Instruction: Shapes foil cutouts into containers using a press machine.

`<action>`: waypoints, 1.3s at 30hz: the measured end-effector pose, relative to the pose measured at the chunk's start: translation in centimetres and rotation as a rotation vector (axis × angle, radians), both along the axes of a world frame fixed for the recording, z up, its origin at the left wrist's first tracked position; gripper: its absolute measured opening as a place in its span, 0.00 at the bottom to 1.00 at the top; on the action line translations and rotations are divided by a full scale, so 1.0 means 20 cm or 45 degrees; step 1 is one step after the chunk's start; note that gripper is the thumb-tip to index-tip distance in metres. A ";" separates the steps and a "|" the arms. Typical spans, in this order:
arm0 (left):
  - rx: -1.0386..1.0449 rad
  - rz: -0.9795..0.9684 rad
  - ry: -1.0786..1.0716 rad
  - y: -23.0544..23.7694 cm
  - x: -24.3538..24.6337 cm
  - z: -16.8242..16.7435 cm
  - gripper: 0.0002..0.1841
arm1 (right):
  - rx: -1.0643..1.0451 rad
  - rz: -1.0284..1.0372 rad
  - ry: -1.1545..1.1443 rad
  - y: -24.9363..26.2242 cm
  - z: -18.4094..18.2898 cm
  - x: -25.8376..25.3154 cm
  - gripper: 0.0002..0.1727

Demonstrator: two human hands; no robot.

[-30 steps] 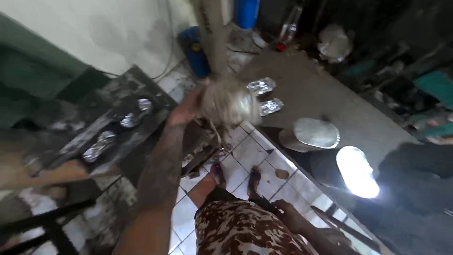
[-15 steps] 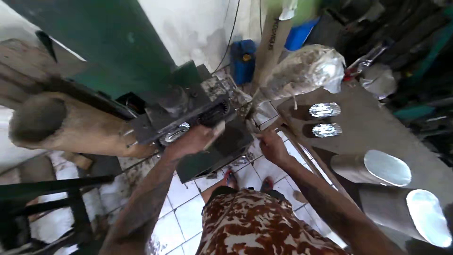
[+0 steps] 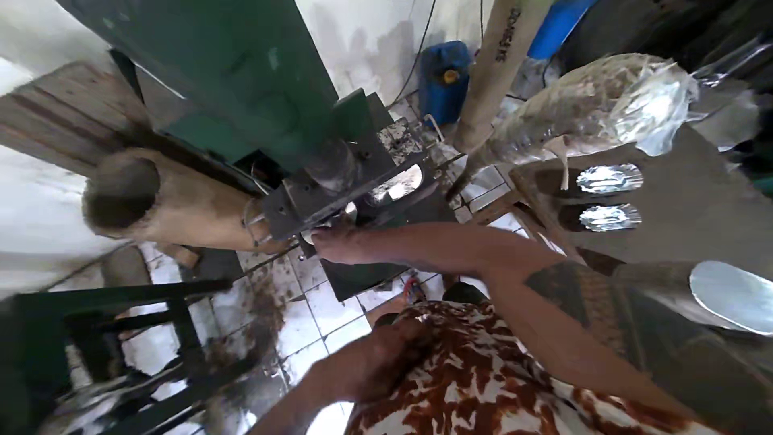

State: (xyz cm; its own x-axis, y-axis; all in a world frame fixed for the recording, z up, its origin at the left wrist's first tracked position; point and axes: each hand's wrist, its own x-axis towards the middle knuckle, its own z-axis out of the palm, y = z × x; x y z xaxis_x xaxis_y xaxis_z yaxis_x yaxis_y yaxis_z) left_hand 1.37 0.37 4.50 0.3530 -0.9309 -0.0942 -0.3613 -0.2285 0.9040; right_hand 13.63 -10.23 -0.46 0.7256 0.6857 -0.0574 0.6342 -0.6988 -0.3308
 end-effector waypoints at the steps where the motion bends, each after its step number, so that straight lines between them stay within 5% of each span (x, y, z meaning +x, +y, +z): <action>1: 0.005 0.007 0.097 -0.01 -0.03 -0.02 0.18 | -0.043 0.105 -0.025 -0.01 -0.12 0.08 0.12; 3: 0.082 0.038 0.207 -0.01 -0.09 -0.06 0.14 | -0.412 0.321 0.206 -0.20 -0.05 0.15 0.22; 5: 0.269 -0.048 0.172 -0.02 -0.12 -0.09 0.18 | -0.568 0.296 0.458 -0.52 0.26 0.16 0.20; 8: 0.336 -0.277 0.337 -0.09 -0.08 -0.17 0.21 | -0.288 0.183 0.583 -1.15 0.62 0.36 0.17; 9: 0.313 -0.344 0.506 -0.12 -0.06 -0.22 0.20 | -0.087 0.167 0.490 -1.38 0.62 0.52 0.16; 11: 0.260 -0.480 0.790 -0.24 -0.08 -0.34 0.16 | 0.269 -0.268 0.458 -1.66 0.62 0.58 0.16; 13: 0.279 -0.596 0.825 -0.40 -0.14 -0.38 0.13 | 0.405 -0.670 0.401 -1.72 0.70 0.37 0.18; 15: 0.272 -0.608 0.666 -0.57 -0.17 -0.38 0.11 | 0.385 -0.664 0.465 -1.76 0.79 -0.03 0.28; 17: 0.332 -0.443 0.499 -0.76 -0.11 -0.36 0.11 | 0.375 -0.630 0.487 -1.83 0.69 -0.53 0.37; 21: 0.574 -0.179 0.049 -1.36 0.08 -0.33 0.19 | 0.259 -0.940 0.815 -1.99 -0.01 -1.53 0.54; 25: 0.586 -0.407 -0.477 -2.12 0.22 -0.39 0.21 | 0.125 -1.613 0.945 -1.96 -0.82 -2.17 0.62; 27: 0.610 -0.563 -0.627 -2.42 0.25 -0.43 0.20 | 0.102 -1.710 0.977 -1.98 -1.06 -2.31 0.65; 32: 0.548 -0.854 -0.821 -2.81 0.36 -0.59 0.19 | 0.179 -1.681 1.062 -2.06 -1.16 -2.33 0.65; 36: 0.710 -0.894 -0.816 -2.87 0.36 -0.65 0.25 | 0.168 -1.675 1.093 -2.06 -1.19 -2.34 0.65; 39: 0.660 -0.900 -0.732 -2.86 0.37 -0.67 0.20 | 0.173 -1.779 1.047 -2.02 -1.08 -2.32 0.61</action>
